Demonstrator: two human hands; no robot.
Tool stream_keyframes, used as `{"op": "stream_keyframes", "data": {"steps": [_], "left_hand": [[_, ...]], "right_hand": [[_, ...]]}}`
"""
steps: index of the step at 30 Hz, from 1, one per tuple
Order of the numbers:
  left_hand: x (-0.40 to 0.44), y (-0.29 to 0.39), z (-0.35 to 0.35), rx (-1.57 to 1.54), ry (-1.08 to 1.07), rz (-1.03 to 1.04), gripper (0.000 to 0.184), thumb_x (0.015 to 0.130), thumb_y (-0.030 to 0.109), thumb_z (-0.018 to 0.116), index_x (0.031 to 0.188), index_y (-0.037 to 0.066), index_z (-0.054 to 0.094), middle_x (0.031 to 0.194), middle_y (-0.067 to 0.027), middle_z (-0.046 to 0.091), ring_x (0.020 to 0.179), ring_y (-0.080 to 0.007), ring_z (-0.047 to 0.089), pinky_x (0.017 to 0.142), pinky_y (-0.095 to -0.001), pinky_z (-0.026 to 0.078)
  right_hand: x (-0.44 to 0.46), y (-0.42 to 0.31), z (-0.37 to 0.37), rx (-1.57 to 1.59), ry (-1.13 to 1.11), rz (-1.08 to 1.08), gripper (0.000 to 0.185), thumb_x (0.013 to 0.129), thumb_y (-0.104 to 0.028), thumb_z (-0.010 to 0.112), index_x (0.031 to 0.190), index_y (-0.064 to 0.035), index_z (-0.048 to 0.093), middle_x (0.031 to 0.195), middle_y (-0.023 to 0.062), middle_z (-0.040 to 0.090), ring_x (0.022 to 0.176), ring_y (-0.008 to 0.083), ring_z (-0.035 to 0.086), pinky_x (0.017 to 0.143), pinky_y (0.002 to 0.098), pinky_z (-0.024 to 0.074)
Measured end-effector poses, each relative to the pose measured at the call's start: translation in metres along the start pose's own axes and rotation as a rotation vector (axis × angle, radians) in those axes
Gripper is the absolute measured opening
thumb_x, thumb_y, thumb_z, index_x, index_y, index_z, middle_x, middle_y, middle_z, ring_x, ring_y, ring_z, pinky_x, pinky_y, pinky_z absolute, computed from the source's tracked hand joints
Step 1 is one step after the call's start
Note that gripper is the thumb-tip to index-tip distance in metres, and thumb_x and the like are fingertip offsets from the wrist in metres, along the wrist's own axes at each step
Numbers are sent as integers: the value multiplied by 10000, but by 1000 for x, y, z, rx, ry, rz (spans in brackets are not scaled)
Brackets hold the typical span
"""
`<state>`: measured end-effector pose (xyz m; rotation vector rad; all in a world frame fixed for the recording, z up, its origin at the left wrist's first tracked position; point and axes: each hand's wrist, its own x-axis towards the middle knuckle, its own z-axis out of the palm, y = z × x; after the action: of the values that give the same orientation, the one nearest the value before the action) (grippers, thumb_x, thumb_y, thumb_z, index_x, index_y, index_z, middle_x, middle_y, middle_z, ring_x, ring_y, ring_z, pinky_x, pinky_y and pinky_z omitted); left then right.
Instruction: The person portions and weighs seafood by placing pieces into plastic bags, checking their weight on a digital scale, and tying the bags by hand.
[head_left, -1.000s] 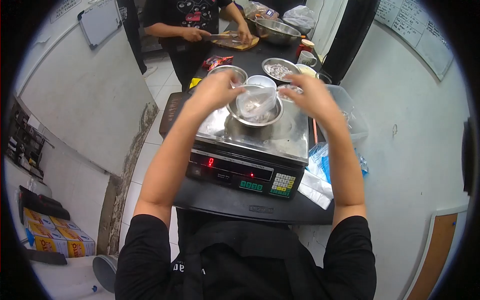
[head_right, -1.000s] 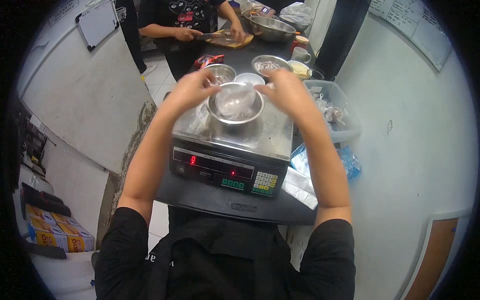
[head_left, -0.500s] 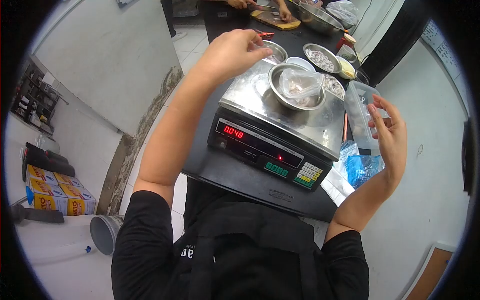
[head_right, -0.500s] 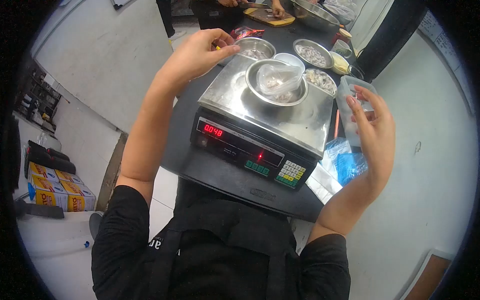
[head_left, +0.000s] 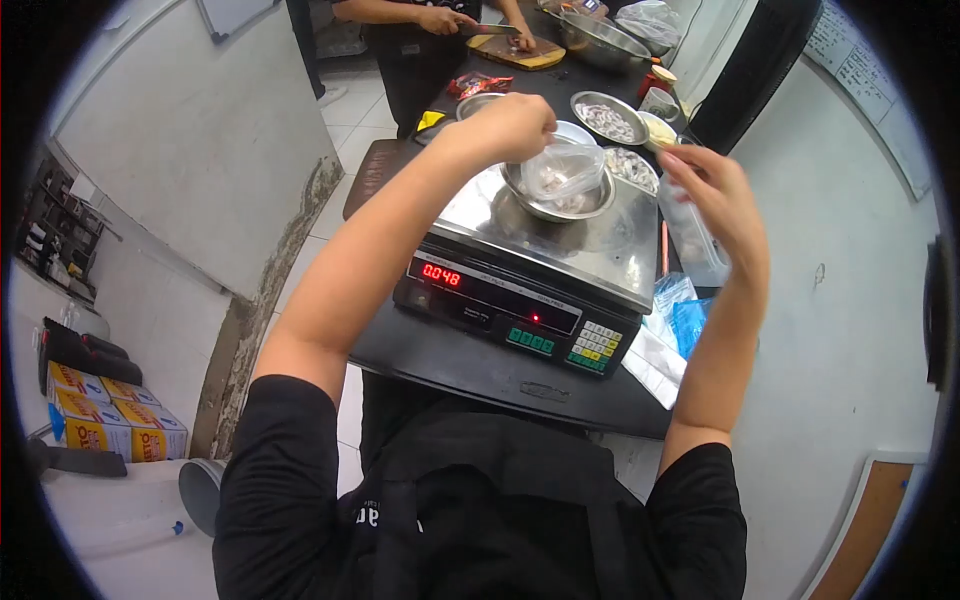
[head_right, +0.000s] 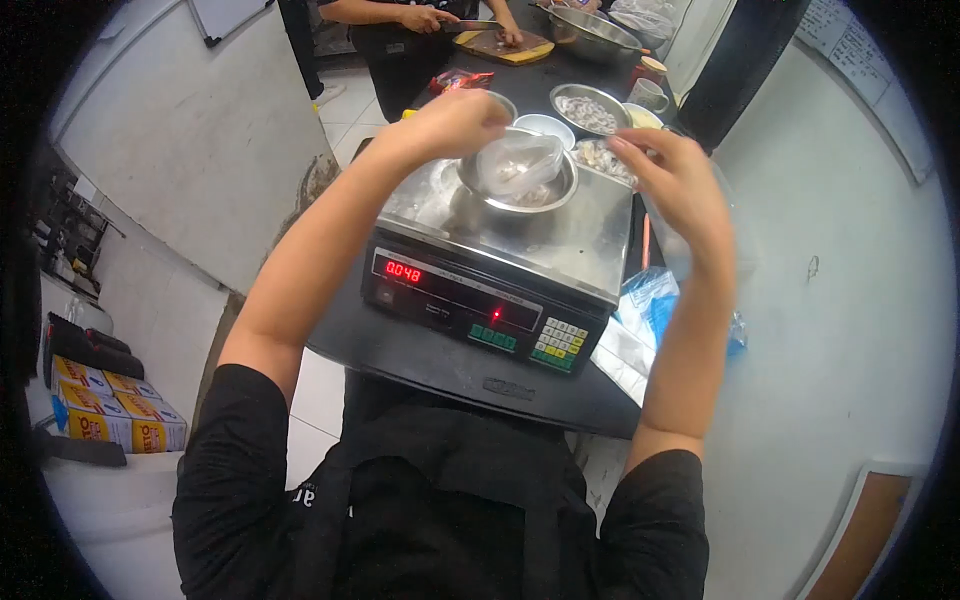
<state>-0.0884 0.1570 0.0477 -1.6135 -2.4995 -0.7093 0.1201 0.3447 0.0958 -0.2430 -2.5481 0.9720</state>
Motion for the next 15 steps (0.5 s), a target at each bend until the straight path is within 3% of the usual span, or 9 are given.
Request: {"op": "stream_keyframes", "data": {"steps": [1,4,8,11,14,15], "left_hand": [[8,3,8,24,-20,16,289,778,98,642,1047,16,706,1040,-227,676,1018,-353,650,894,-416,506],[22,10,12,122,-153,-93,372,795,121,580,1147,41,667,1071,-204,679,1018,-320,653,904,-376,496],[27,7,-3,98,-66,-132,432,772,110,588,1192,27,642,1117,-193,674,1055,-313,646,929,-371,490],[29,12,-5,95,-235,-16,464,750,88,611,1210,31,637,1142,-181,671,1076,-303,639,936,-364,489],[35,4,16,101,-319,3,509,745,95,621,1254,63,617,1131,-178,674,1051,-303,647,916,-370,496],[34,13,12,190,-407,-25,471,742,108,631,1212,86,651,1077,-188,683,989,-313,662,872,-388,508]], "right_hand": [[10,1,10,11,-38,-5,427,888,-330,665,1090,46,672,886,128,696,753,153,610,687,291,489],[31,11,28,-82,-87,-77,461,886,-337,658,1099,72,658,953,185,707,827,220,665,765,332,509],[37,-3,32,-223,11,-138,468,869,-363,666,1083,53,674,961,229,699,898,318,690,800,364,512],[47,-7,37,-323,58,-115,447,867,-384,662,998,42,701,877,230,698,827,337,691,759,377,517],[75,20,65,-377,-49,-89,487,861,-430,658,836,54,703,755,254,658,695,380,656,687,416,510],[81,27,74,-389,-139,-10,445,888,-384,649,890,58,701,723,192,659,635,269,633,609,365,502]]}}
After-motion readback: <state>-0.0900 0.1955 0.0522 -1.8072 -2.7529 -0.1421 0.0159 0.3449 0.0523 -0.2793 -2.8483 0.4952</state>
